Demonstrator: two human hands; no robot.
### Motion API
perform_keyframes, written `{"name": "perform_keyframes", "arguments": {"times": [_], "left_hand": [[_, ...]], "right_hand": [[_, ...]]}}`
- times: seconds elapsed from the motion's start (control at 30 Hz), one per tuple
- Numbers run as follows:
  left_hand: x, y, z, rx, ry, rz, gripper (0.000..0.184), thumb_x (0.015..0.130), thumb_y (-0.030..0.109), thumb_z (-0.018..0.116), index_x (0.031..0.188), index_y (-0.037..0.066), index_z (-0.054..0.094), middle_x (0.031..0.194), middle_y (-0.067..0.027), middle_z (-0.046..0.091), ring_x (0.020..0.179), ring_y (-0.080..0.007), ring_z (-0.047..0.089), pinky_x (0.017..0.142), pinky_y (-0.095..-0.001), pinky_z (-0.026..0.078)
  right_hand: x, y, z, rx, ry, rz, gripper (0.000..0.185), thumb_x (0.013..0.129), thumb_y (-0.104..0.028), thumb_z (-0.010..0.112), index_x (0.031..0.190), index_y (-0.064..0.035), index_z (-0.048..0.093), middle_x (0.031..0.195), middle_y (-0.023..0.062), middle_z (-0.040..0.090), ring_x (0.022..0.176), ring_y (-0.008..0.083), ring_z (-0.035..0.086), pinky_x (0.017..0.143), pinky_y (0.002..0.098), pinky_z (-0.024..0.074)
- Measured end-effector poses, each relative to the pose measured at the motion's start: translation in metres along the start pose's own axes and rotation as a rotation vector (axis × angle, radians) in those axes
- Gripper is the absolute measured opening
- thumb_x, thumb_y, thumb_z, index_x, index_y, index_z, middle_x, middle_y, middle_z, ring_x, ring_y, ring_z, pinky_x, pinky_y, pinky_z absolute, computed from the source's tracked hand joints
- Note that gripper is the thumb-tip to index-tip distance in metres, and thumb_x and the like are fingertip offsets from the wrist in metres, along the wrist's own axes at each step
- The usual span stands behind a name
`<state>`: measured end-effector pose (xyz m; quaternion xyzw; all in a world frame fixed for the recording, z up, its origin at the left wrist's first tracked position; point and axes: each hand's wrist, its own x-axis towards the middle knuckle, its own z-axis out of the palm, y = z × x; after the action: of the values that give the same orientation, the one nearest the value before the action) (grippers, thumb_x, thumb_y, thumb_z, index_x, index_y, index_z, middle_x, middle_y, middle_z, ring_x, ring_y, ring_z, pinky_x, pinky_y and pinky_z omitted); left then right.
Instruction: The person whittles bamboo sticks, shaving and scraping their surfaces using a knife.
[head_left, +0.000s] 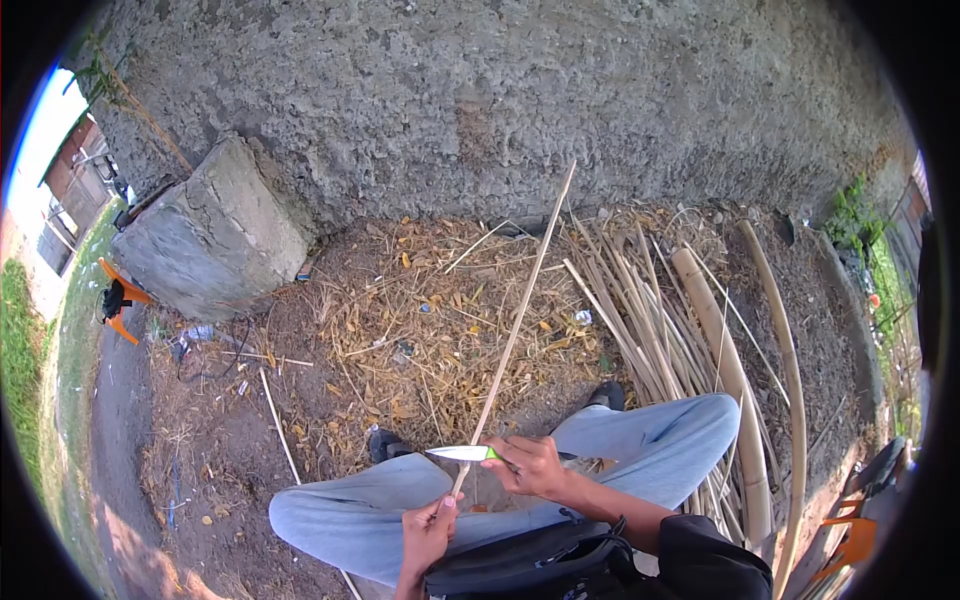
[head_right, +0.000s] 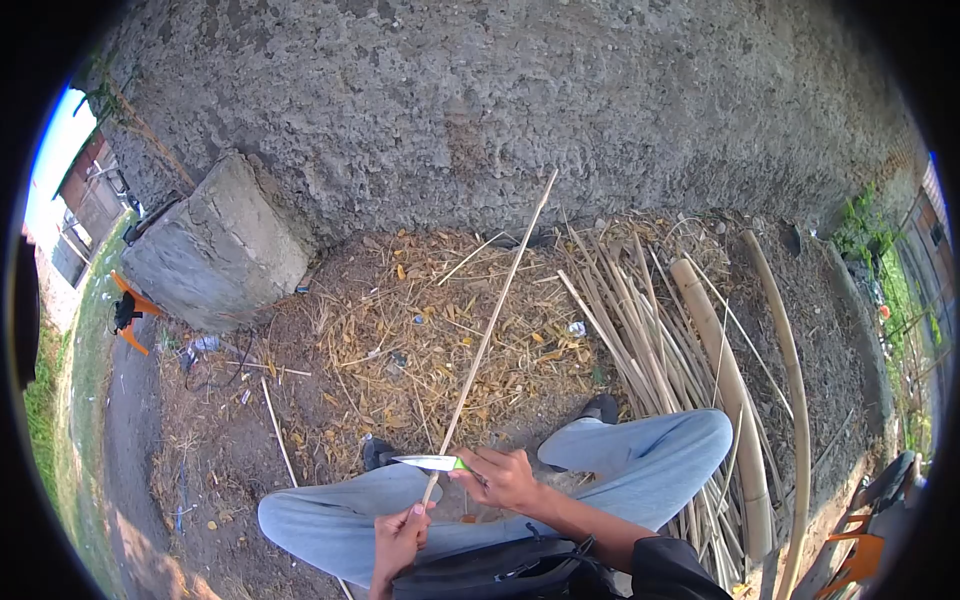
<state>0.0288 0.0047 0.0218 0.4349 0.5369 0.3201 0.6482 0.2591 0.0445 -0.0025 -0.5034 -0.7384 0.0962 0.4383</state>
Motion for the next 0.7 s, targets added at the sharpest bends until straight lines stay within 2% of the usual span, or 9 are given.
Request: {"name": "perform_keyframes", "arguments": {"times": [0.17, 0.23, 0.27, 0.37, 0.53, 0.63, 0.7], "left_hand": [[-0.001, -0.009, -0.002, 0.104, -0.003, 0.019, 0.030, 0.104, 0.019, 0.056, 0.111, -0.008, 0.069, 0.061, 0.0059, 0.046, 0.051, -0.0016, 0.036, 0.046, -0.0217, 0.031], [-0.003, -0.014, -0.002, 0.135, -0.011, 0.019, 0.030, 0.105, 0.018, 0.054, 0.111, -0.009, 0.067, 0.060, 0.0056, 0.046, 0.050, -0.0015, 0.035, 0.045, -0.0220, 0.031], [-0.003, -0.017, -0.003, 0.133, -0.005, 0.008, 0.030, 0.104, 0.019, 0.057, 0.109, -0.007, 0.069, 0.061, 0.0067, 0.046, 0.052, -0.0012, 0.036, 0.047, -0.0215, 0.031], [-0.004, -0.019, -0.008, 0.146, -0.015, 0.004, 0.030, 0.104, 0.020, 0.056, 0.109, -0.007, 0.070, 0.061, 0.0067, 0.047, 0.052, -0.0011, 0.037, 0.047, -0.0213, 0.032], [-0.005, -0.012, -0.006, 0.212, -0.020, 0.051, 0.032, 0.105, 0.021, 0.054, 0.108, -0.008, 0.069, 0.061, 0.0058, 0.048, 0.051, -0.0010, 0.039, 0.046, -0.0212, 0.034], [-0.004, -0.018, -0.007, 0.229, 0.047, 0.032, 0.028, 0.103, 0.019, 0.057, 0.102, -0.003, 0.073, 0.060, 0.0090, 0.045, 0.054, -0.0004, 0.039, 0.049, -0.0214, 0.034], [-0.002, -0.023, -0.013, 0.252, -0.038, -0.061, 0.029, 0.100, 0.023, 0.062, 0.110, -0.002, 0.070, 0.070, 0.0017, 0.059, 0.061, -0.0077, 0.053, 0.056, -0.0257, 0.043]], "right_hand": [[-0.006, 0.008, 0.003, -0.103, 0.076, -0.053, 0.025, 0.084, -0.023, 0.078, 0.101, -0.0075, 0.070, 0.065, 0.0029, 0.058, 0.045, 0.0203, 0.056, 0.039, 0.0349, 0.0431], [-0.002, 0.015, -0.001, -0.044, 0.118, 0.163, 0.023, 0.084, -0.022, 0.077, 0.101, -0.0072, 0.070, 0.066, 0.0035, 0.060, 0.046, 0.0215, 0.058, 0.040, 0.0350, 0.0437], [-0.003, 0.017, 0.001, -0.007, 0.111, 0.184, 0.023, 0.085, -0.021, 0.077, 0.101, -0.0068, 0.071, 0.067, 0.0044, 0.062, 0.048, 0.0220, 0.059, 0.040, 0.0348, 0.0445], [-0.004, 0.016, 0.001, -0.055, 0.136, 0.138, 0.023, 0.084, -0.016, 0.076, 0.105, -0.0076, 0.072, 0.064, 0.0044, 0.061, 0.044, 0.0179, 0.054, 0.041, 0.0333, 0.0426], [-0.005, 0.018, 0.007, -0.094, 0.193, 0.108, 0.024, 0.083, -0.017, 0.077, 0.105, -0.0090, 0.072, 0.063, 0.0037, 0.061, 0.045, 0.0183, 0.055, 0.041, 0.0335, 0.0427], [-0.006, 0.018, 0.005, -0.113, 0.176, 0.137, 0.024, 0.083, -0.017, 0.077, 0.105, -0.0085, 0.072, 0.064, 0.0044, 0.061, 0.046, 0.0193, 0.057, 0.042, 0.0334, 0.0435], [-0.005, 0.023, 0.003, -0.130, 0.162, 0.159, 0.023, 0.084, -0.017, 0.076, 0.104, -0.0075, 0.072, 0.064, 0.0053, 0.062, 0.047, 0.0203, 0.058, 0.042, 0.0333, 0.0439]]}}
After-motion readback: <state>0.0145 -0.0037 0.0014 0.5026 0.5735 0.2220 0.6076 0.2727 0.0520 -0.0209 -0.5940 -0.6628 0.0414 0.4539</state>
